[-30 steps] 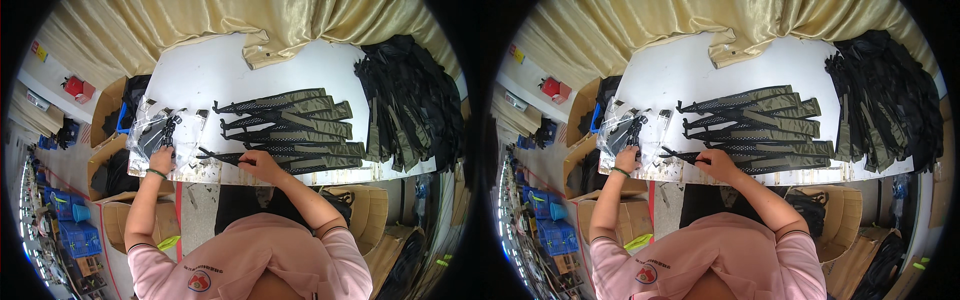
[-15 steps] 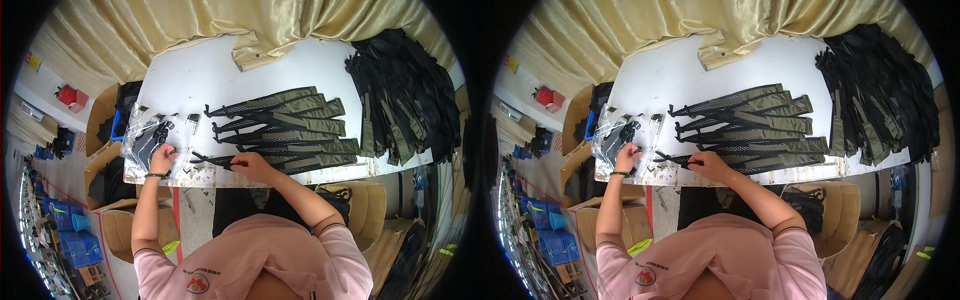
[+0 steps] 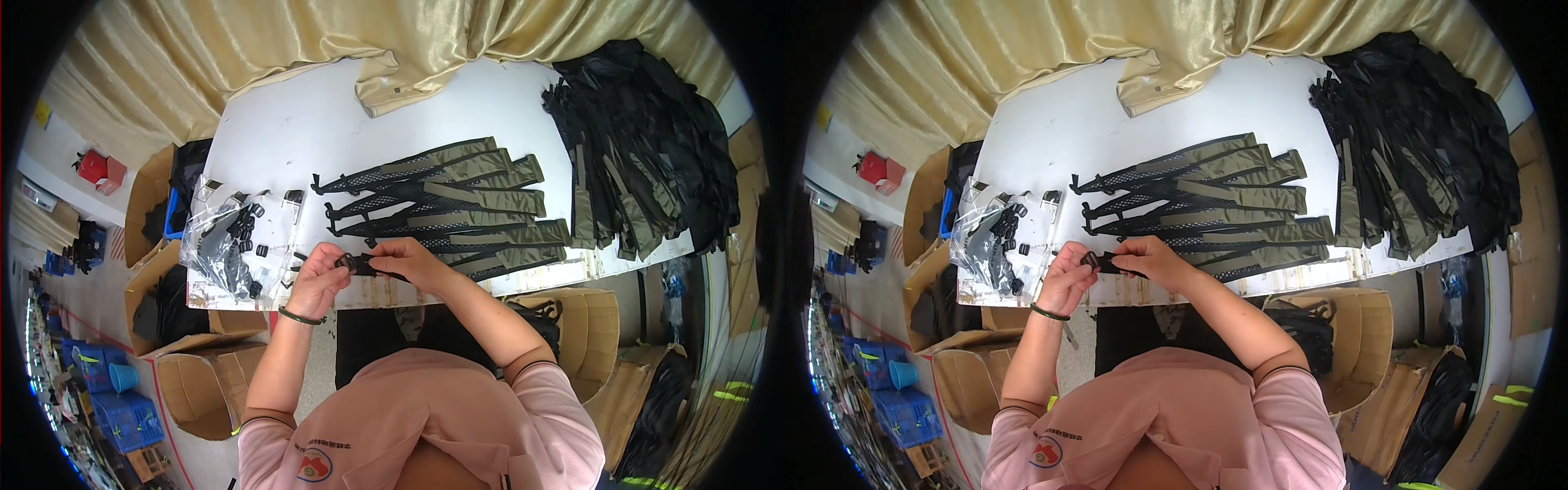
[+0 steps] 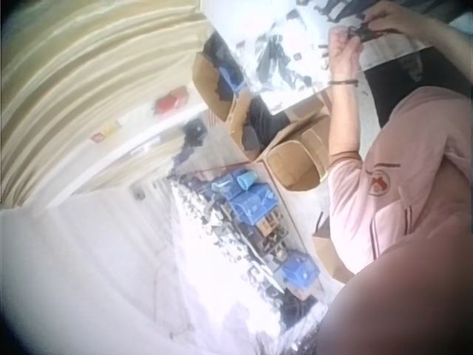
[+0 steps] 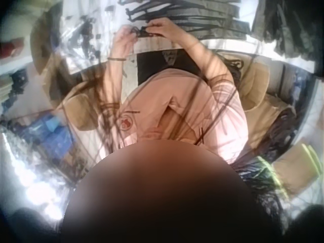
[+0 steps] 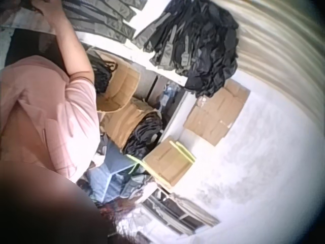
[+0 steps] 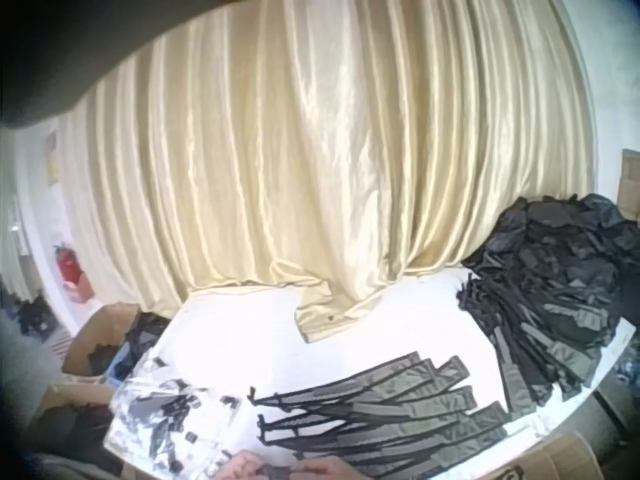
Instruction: Organizing and sorting various fabric straps or webbing on a production table.
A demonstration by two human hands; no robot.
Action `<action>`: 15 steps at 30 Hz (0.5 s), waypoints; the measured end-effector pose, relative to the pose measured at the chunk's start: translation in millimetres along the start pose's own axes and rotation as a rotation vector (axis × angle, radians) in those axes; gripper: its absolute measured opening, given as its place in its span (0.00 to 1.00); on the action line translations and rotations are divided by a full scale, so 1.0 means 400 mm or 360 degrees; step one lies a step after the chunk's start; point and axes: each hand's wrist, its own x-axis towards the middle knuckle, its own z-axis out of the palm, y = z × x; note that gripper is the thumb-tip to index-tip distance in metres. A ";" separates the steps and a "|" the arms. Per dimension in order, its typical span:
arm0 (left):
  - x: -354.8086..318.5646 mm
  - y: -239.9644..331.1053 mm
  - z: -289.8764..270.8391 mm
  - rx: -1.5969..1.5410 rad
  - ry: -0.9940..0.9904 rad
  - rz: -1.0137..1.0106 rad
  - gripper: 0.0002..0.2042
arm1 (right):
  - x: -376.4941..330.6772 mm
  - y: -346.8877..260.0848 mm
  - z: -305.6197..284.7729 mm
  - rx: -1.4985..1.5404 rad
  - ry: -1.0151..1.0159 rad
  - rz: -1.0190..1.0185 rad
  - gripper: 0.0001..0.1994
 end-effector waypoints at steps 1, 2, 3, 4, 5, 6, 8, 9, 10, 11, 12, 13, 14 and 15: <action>0.000 -0.001 0.007 0.0002 -0.0003 -0.0003 0.11 | -0.001 0.002 -0.004 0.0045 -0.0026 0.0001 0.08; -0.002 0.000 0.015 -0.0091 -0.0068 -0.0046 0.11 | -0.004 0.002 -0.005 0.0047 -0.0022 -0.0001 0.08; -0.003 0.000 0.019 -0.0185 -0.0131 -0.0088 0.11 | -0.007 0.001 -0.001 0.0101 -0.0022 -0.0010 0.08; -0.002 -0.002 0.020 -0.0183 -0.0131 -0.0090 0.11 | -0.009 -0.001 0.002 0.0156 -0.0023 -0.0019 0.07; -0.001 -0.006 0.019 -0.0178 -0.0144 -0.0107 0.10 | -0.011 -0.003 0.005 0.0158 -0.0023 -0.0021 0.07; 0.000 -0.009 0.019 -0.0174 -0.0158 -0.0125 0.10 | -0.014 -0.007 0.009 0.0161 -0.0027 -0.0009 0.07; 0.002 -0.013 0.017 -0.0199 -0.0138 -0.0145 0.10 | -0.016 -0.011 0.012 0.0166 -0.0032 0.0002 0.08; 0.003 -0.016 0.016 -0.0225 -0.0119 -0.0165 0.10 | -0.017 -0.013 0.012 0.0143 -0.0053 -0.0008 0.07; 0.003 -0.017 0.016 -0.0224 -0.0119 -0.0166 0.10 | -0.017 -0.013 0.012 0.0119 -0.0074 -0.0017 0.07; 0.004 -0.018 0.015 -0.0192 -0.0118 -0.0168 0.10 | -0.017 -0.014 0.010 0.0121 -0.0073 -0.0018 0.07; 0.004 -0.018 0.015 -0.0161 -0.0116 -0.0169 0.10 | -0.017 -0.014 0.009 0.0112 -0.0121 -0.0009 0.07; 0.005 -0.018 0.018 -0.0160 -0.0116 -0.0170 0.10 | -0.017 -0.014 0.008 0.0103 -0.0170 -0.0001 0.07; 0.007 -0.017 0.025 -0.0170 -0.0118 -0.0171 0.10 | -0.018 -0.014 0.009 0.0104 -0.0170 -0.0001 0.07; 0.009 -0.017 0.030 -0.0180 -0.0121 -0.0171 0.10 | -0.019 -0.015 0.011 0.0149 -0.0166 0.0007 0.07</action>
